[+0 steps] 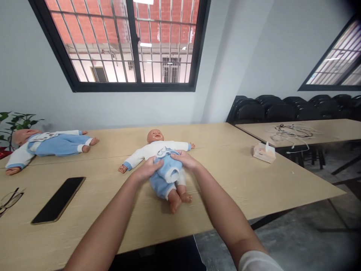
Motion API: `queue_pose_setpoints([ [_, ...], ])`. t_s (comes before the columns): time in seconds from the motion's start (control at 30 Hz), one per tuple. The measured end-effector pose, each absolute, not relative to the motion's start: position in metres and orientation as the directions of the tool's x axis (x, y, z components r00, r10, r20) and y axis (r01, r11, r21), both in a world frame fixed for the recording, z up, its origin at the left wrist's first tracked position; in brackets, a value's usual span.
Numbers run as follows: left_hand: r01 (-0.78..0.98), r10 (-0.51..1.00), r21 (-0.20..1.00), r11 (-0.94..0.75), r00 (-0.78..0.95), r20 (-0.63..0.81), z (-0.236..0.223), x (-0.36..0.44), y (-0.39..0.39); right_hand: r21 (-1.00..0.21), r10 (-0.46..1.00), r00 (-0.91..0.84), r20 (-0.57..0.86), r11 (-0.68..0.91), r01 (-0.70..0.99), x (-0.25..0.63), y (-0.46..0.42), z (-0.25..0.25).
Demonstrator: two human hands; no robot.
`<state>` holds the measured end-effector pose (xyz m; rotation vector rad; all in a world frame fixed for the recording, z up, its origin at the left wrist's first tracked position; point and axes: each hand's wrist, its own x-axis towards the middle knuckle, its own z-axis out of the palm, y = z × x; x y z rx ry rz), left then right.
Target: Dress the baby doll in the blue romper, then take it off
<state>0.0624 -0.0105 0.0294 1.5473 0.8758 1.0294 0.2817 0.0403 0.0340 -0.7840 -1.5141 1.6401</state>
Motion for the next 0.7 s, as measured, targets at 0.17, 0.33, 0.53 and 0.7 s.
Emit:
queue_pose_setpoints([
  [0.17, 0.362, 0.820, 0.798, -0.482, 0.506, 0.266, 0.044, 0.075, -0.023, -0.990, 0.890, -0.437, 0.131, 0.096, -0.101, 0.280, 0.045, 0.034],
  [0.33, 0.226, 0.909, 0.903, -0.366, 0.293, 0.295, 0.043, 0.079, -0.016, -0.941, 0.895, -0.380, 0.236, 0.307, 0.140, 0.301, 0.048, 0.049],
  [0.53, -0.019, 0.958, 0.966, -0.258, 0.125, 0.258, 0.029, 0.080, -0.003, -0.767, 0.842, -0.435, -0.319, 0.040, 0.640, 0.334, 0.041, 0.040],
  [0.7, 0.038, 0.930, 0.937, -0.346, 0.143, 0.338, 0.027, 0.081, -0.004, -0.777, 0.739, -0.593, -0.318, 0.155, 0.610, 0.325, 0.032, 0.023],
])
